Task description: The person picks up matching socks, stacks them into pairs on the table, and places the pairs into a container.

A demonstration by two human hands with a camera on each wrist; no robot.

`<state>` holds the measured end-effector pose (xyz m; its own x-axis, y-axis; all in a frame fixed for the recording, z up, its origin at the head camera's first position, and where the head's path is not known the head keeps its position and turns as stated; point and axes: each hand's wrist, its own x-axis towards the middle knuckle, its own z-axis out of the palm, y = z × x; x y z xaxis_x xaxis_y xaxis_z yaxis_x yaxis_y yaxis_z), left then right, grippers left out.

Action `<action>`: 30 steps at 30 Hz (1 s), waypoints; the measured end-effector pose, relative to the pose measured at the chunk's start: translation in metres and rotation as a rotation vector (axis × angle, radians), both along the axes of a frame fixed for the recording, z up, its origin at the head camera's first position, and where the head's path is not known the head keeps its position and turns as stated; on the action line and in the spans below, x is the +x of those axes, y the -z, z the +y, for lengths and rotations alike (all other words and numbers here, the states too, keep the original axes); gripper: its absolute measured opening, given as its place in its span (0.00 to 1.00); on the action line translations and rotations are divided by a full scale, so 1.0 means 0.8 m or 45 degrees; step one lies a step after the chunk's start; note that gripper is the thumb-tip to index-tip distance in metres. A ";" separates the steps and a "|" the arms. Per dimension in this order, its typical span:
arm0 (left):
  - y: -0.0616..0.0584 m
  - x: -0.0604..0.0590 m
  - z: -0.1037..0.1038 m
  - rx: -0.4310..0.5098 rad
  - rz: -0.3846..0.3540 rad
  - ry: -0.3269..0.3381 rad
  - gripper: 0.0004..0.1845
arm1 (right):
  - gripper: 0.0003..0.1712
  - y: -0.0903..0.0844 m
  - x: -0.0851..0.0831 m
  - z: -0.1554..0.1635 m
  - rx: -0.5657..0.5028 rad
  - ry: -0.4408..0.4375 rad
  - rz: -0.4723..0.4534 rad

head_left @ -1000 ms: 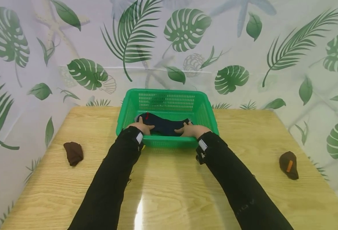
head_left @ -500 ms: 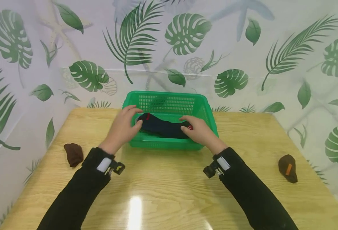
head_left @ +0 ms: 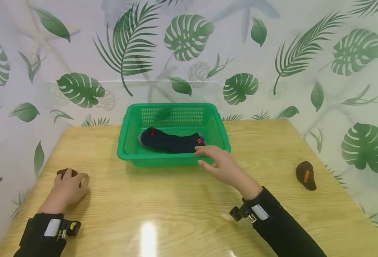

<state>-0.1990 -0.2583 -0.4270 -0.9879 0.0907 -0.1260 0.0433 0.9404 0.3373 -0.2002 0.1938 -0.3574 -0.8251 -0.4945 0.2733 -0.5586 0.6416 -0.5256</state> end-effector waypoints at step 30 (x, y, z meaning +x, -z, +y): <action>0.021 -0.006 0.235 0.496 0.037 0.730 0.33 | 0.18 0.061 0.011 -0.090 0.478 -0.428 -0.177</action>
